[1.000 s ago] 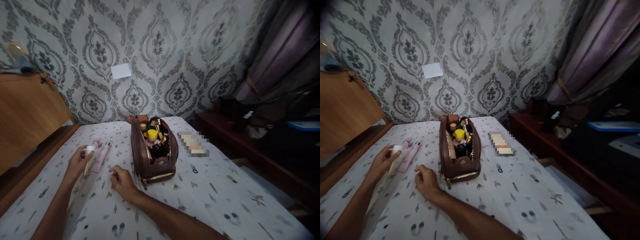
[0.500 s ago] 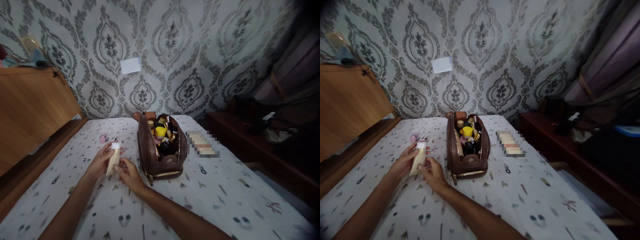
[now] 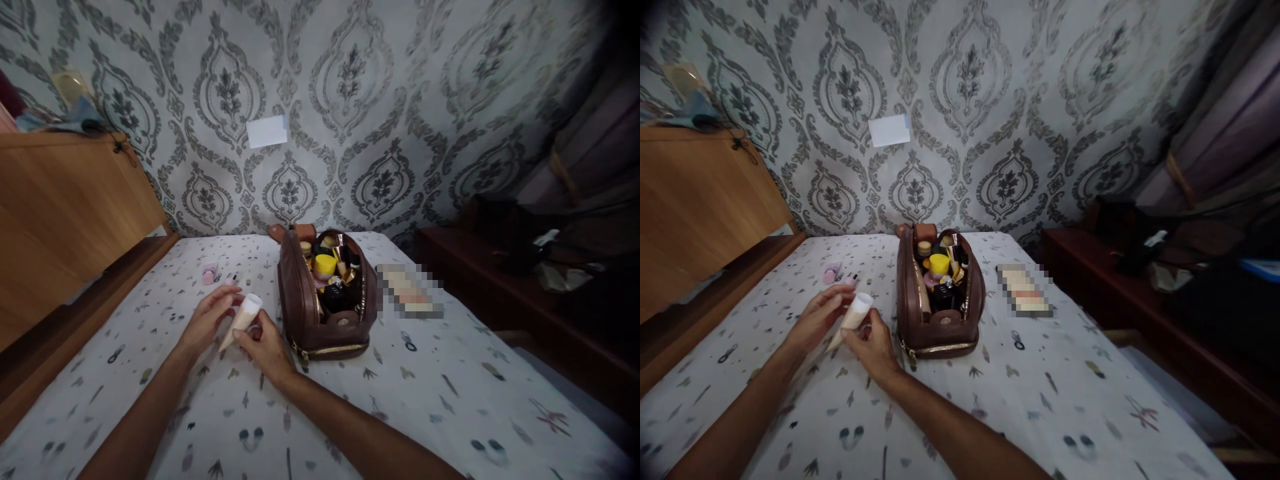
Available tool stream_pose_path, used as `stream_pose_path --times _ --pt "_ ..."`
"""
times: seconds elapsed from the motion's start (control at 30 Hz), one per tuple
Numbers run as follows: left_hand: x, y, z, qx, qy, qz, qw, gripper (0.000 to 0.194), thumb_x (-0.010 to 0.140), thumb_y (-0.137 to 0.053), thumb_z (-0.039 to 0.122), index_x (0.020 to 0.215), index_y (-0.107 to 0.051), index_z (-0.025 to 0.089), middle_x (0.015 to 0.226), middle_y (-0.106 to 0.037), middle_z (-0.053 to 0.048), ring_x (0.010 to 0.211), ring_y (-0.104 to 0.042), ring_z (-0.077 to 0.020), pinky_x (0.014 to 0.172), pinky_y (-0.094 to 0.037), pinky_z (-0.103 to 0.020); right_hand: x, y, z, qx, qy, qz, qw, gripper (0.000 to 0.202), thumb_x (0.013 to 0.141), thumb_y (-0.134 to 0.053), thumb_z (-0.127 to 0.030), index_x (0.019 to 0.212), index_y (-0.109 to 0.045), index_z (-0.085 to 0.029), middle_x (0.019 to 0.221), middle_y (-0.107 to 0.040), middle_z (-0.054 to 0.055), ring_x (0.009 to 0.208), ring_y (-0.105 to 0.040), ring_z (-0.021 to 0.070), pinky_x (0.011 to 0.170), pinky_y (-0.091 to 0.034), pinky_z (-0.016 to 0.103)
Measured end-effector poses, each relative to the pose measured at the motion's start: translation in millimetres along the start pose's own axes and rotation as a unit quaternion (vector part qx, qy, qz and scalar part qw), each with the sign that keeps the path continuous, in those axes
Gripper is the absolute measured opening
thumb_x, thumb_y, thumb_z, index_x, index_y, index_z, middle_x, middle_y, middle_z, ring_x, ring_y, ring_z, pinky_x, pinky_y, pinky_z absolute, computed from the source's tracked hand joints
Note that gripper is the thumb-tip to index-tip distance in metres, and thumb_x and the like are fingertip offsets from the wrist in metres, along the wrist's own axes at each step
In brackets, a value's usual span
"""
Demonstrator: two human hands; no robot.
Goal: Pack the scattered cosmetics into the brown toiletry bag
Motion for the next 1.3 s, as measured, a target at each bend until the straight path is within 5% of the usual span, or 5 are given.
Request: stream_pose_path --times 0.13,0.4,0.83,1.07,1.3 --pt "4.9 39.8 9.8 0.3 -0.072 0.131 0.942 0.039 0.08 -0.056 0.053 0.097 -0.063 0.018 0.091 -0.067 -0.007 0.087 -0.062 -0.0231 0.073 -0.048 -0.031 0.3 -0.6 2.9 0.026 -0.014 -0.007 1.0 0.027 0.077 -0.065 -0.035 0.09 -0.047 -0.02 0.091 -0.06 0.0 0.051 -0.051 0.0068 0.038 -0.036 0.018" --pt "-3.3 34.0 -1.3 0.633 0.01 0.091 0.769 0.05 0.087 -0.045 0.046 0.127 -0.05 0.017 0.118 -0.063 -0.015 0.11 -0.06 -0.0325 0.083 -0.047 -0.04 -2.5 0.1 -0.4 -0.074 -0.016 0.014 0.997 0.026 0.073 -0.072 -0.034 0.085 -0.052 -0.021 0.074 -0.06 -0.004 0.066 -0.056 0.0121 0.057 -0.042 0.021" --pt "11.0 59.0 -9.5 0.525 0.003 0.118 0.843 0.054 0.079 -0.044 0.062 0.112 -0.055 0.02 0.08 -0.068 -0.004 0.075 -0.066 -0.0258 0.07 -0.049 -0.034 -19.5 -6.9 -18.7 -0.358 0.016 -0.023 0.933 0.034 0.081 -0.064 -0.033 0.112 -0.056 -0.022 0.086 -0.068 0.003 0.079 -0.066 0.0247 0.07 -0.044 0.032" --pt "5.0 44.4 -11.7 0.574 0.012 0.095 0.813 0.056 0.085 -0.041 0.06 0.12 -0.053 0.019 0.097 -0.068 -0.009 0.088 -0.066 -0.0286 0.075 -0.048 -0.036 -29.3 -20.1 -25.7 -0.398 0.034 -0.114 0.91 0.059 0.079 -0.067 -0.04 0.131 -0.046 -0.019 0.122 -0.062 0.017 0.105 -0.063 0.0386 0.086 -0.048 0.054" --pt "1.5 32.8 -6.5 0.611 -0.038 0.092 0.785 0.049 0.088 -0.037 0.053 0.116 -0.058 0.019 0.109 -0.063 -0.013 0.102 -0.058 -0.0324 0.08 -0.047 -0.042 -13.5 -4.9 -20.7 -0.317 -0.098 -0.083 0.94 0.073 0.058 -0.081 -0.031 0.124 -0.052 -0.016 0.118 -0.066 0.016 0.105 -0.064 0.0364 0.086 -0.05 0.045"
Point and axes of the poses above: each hand's wrist, its own x-axis towards the middle knuckle, its own y-axis out of the back of the hand, z = x × y, the point moved 7 cm from there along x, towards the middle knuckle
